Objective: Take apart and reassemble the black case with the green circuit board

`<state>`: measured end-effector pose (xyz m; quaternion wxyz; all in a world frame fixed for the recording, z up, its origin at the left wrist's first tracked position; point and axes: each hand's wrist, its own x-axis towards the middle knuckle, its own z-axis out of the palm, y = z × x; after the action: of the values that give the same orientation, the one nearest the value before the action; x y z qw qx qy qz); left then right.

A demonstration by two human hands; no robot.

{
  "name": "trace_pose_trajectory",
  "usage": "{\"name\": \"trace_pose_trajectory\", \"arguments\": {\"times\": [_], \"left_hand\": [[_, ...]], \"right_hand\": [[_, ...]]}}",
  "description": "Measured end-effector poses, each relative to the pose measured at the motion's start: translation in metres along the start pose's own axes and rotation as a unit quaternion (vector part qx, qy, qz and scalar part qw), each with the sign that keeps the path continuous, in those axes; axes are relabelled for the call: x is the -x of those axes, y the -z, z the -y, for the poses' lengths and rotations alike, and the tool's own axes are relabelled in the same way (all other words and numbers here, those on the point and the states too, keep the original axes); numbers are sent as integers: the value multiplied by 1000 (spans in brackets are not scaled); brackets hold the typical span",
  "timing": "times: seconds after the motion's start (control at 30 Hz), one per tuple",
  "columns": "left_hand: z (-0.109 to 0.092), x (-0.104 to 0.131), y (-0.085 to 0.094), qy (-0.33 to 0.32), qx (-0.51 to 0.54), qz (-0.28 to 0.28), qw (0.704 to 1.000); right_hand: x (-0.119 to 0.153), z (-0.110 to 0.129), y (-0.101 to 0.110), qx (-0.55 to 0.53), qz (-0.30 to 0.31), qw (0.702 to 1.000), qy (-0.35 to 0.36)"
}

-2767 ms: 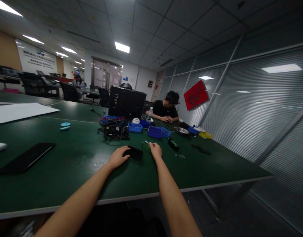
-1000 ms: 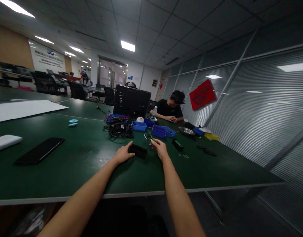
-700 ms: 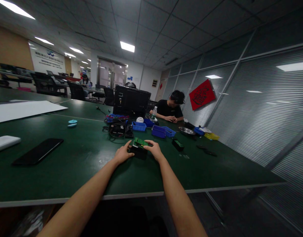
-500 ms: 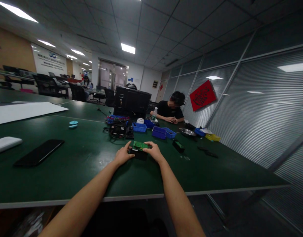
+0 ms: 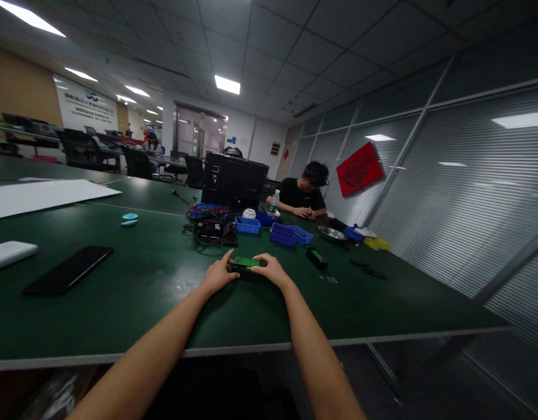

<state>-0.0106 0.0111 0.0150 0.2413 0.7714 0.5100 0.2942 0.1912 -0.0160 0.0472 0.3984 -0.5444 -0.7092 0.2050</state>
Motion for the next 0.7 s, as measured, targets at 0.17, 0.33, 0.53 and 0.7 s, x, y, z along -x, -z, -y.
{"name": "trace_pose_trajectory", "arguments": {"times": [0.17,0.33,0.53,0.7], "left_hand": [[1,0,1,3,9,-8,1000],[5,-1,-2,4,1,-22,1000],[12,-2,-4,-5,2,-40,999],[12,-1,-1,3,9,-32,999]], "right_hand": [[0,-3,4,-55,-24,998,-35],[2,-6,-2,3,65,997,-45],[-3,-23,-4,142,-29,982,-124],[-6,-41,13,209,-116,937,-256]]}}
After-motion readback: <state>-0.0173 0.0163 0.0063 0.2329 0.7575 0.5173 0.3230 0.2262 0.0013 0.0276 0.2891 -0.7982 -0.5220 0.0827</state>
